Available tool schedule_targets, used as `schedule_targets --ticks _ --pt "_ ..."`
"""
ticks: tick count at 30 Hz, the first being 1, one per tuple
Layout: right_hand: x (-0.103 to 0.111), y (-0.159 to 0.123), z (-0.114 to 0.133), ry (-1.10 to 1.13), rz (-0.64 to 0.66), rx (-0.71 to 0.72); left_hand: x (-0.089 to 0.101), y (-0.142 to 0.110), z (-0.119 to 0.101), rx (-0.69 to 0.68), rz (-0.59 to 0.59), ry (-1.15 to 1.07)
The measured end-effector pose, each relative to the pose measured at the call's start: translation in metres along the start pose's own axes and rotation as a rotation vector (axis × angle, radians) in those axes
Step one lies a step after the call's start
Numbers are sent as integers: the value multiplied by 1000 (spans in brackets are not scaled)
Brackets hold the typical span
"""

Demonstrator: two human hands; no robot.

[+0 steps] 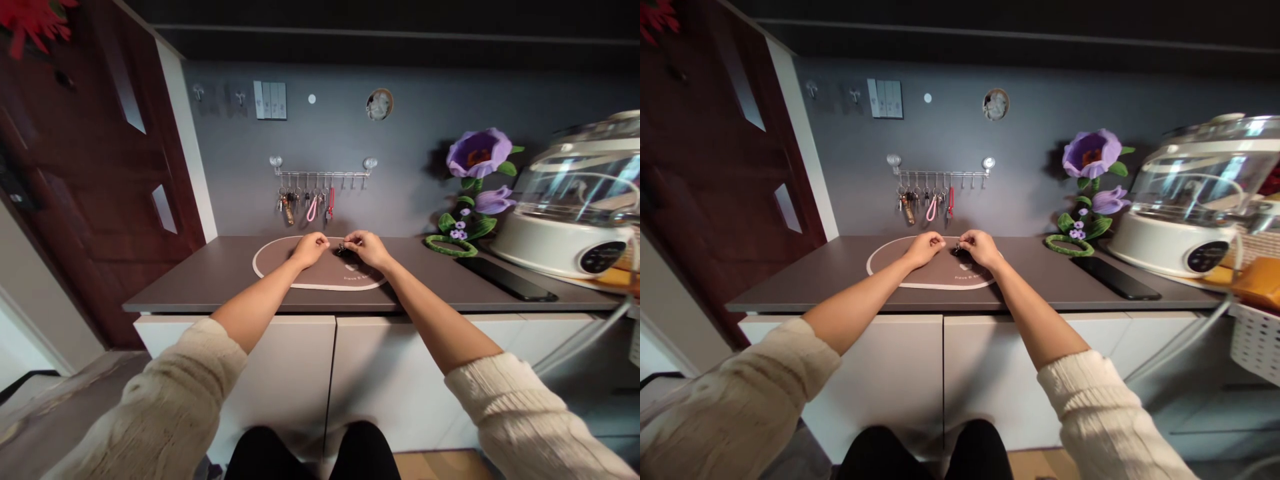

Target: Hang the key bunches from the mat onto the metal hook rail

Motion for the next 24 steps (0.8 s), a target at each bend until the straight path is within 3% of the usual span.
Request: schedule_targets --ticks 9,24 --pt "-6 -7 5 -256 77 221 1 -1 -1 -19 24 25" --pt "-5 -15 -1 -451 50 133 1 -2 -3 -28 33 46"
Point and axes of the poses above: each hand's wrist, its own y-axis towards the middle knuckle, its own x-axis out of the back of the hand, z = x × y, the point moved 7 cm from there along y, towards the middle knuckle, and after that the axes turned 11 degrees about -z, right-handed, at the moved point
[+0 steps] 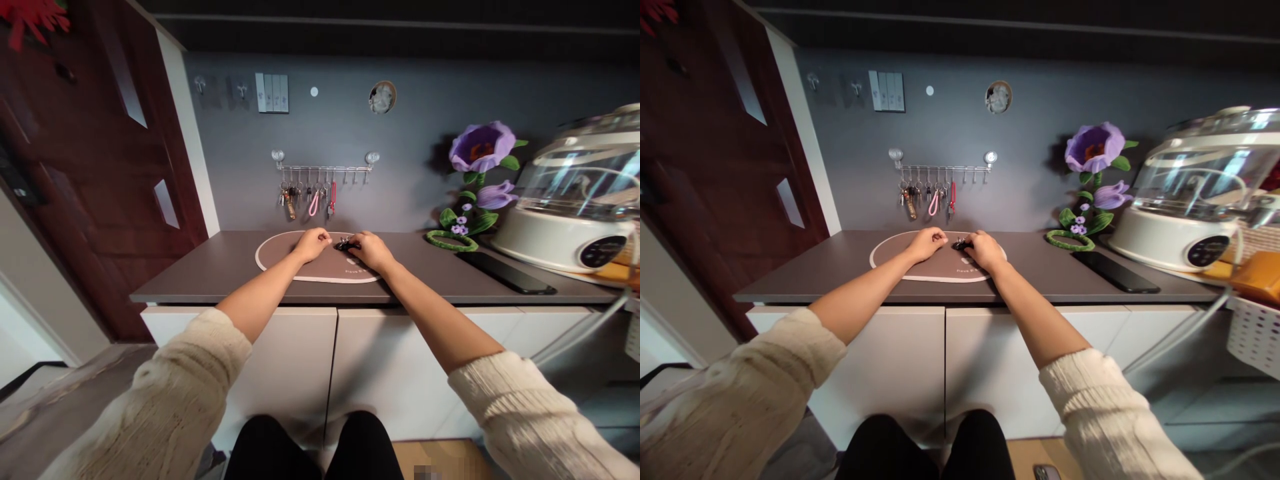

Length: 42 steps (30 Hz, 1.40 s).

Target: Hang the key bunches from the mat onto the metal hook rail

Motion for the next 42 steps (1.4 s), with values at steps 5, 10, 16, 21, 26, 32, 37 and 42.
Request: schedule_targets --ticks 5,10,16,21,26,32,37,42 --pt "4 0 6 -39 -5 49 0 -1 -2 12 9 9" --pt "4 1 3 -44 -33 48 0 -2 -2 10 13 21" --pt "5 2 -1 -24 -91 41 0 -1 -1 16 10 2" --pt "8 4 -2 23 -136 11 -1 -1 -2 17 12 -9" --pt "11 7 -4 100 -181 -39 -1 -1 -1 7 6 -15" --pt "14 11 -5 223 -230 -68 -1 0 -3 -20 -6 -34" --pt "17 14 -5 319 -280 -112 -1 1 -9 -55 -22 -56" --pt "17 15 -7 445 -279 -185 5 2 -14 -101 -94 -32"
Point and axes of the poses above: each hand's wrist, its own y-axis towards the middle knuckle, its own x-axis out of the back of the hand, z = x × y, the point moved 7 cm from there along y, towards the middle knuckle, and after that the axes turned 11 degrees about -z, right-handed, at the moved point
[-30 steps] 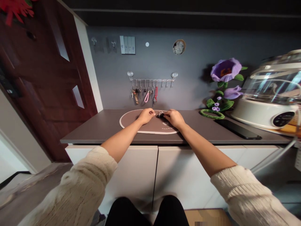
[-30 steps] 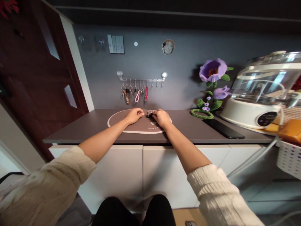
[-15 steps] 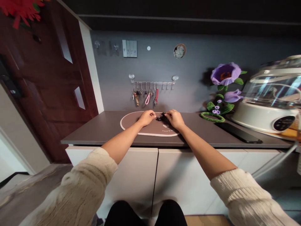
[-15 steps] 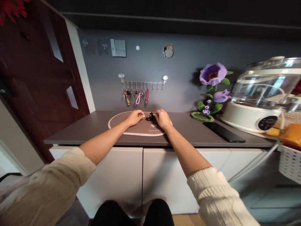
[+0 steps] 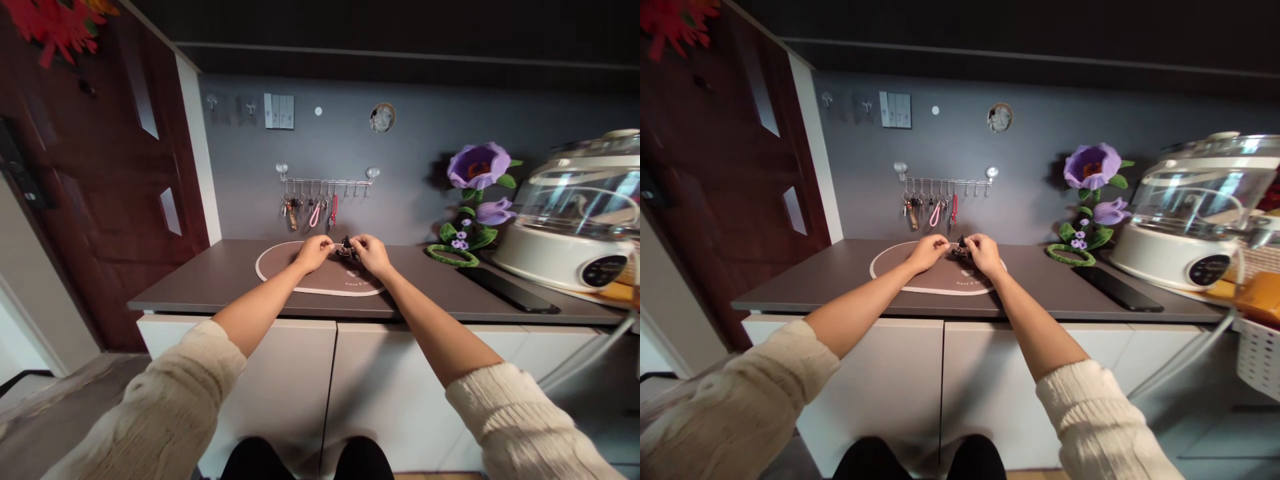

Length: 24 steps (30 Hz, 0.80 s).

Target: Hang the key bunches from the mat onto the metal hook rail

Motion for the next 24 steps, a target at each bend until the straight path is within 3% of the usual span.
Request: schedule_targets --ticks 8,17,24 --pt "-1 4 -2 225 -18 -86 10 -2 -24 -175 -94 109" --pt "-15 6 -3 522 42 -118 9 -3 -34 -236 -117 130" --pt "-15 4 6 581 81 -126 7 -2 -33 -239 -124 154"
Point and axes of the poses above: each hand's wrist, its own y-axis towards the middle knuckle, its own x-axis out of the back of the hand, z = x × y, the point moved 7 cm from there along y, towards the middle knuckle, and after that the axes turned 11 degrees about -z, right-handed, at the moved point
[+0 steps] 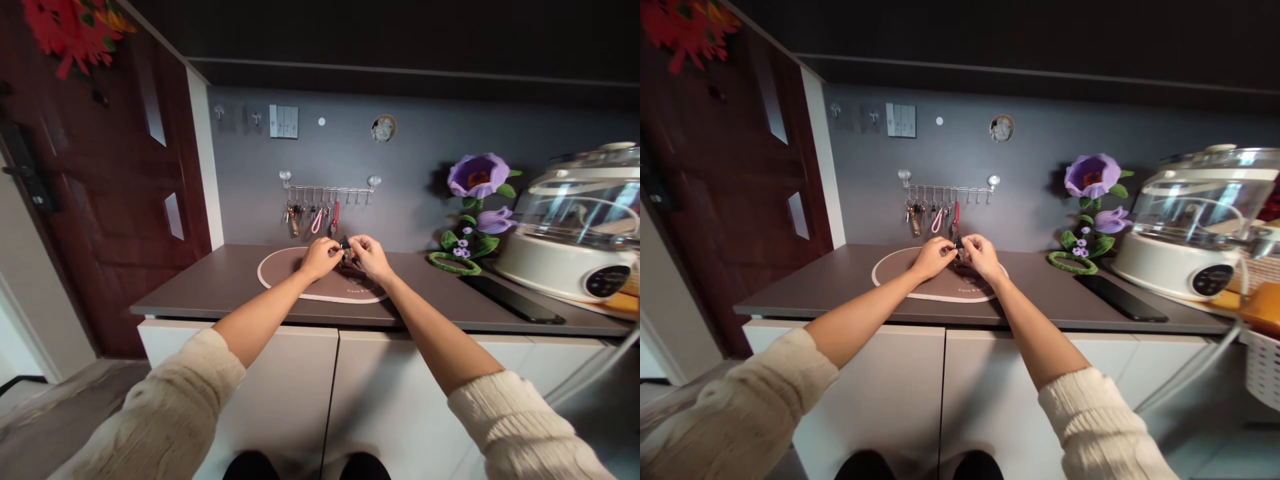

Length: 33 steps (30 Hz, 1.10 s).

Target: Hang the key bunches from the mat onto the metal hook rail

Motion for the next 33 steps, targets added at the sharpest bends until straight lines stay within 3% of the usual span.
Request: schedule_targets --ticks 7,12,18,26,33 --pt "-1 0 -2 41 -3 -16 3 1 6 28 -44 23" --pt "1 0 -1 28 -26 -24 6 3 4 -25 -52 108" --pt "3 -1 -4 80 -45 -137 10 4 1 -83 -15 177" --pt "0 -1 -12 241 -44 -250 6 5 7 39 -12 -13" --pt "-6 -4 -19 349 26 -362 -2 4 20 276 -6 -310"
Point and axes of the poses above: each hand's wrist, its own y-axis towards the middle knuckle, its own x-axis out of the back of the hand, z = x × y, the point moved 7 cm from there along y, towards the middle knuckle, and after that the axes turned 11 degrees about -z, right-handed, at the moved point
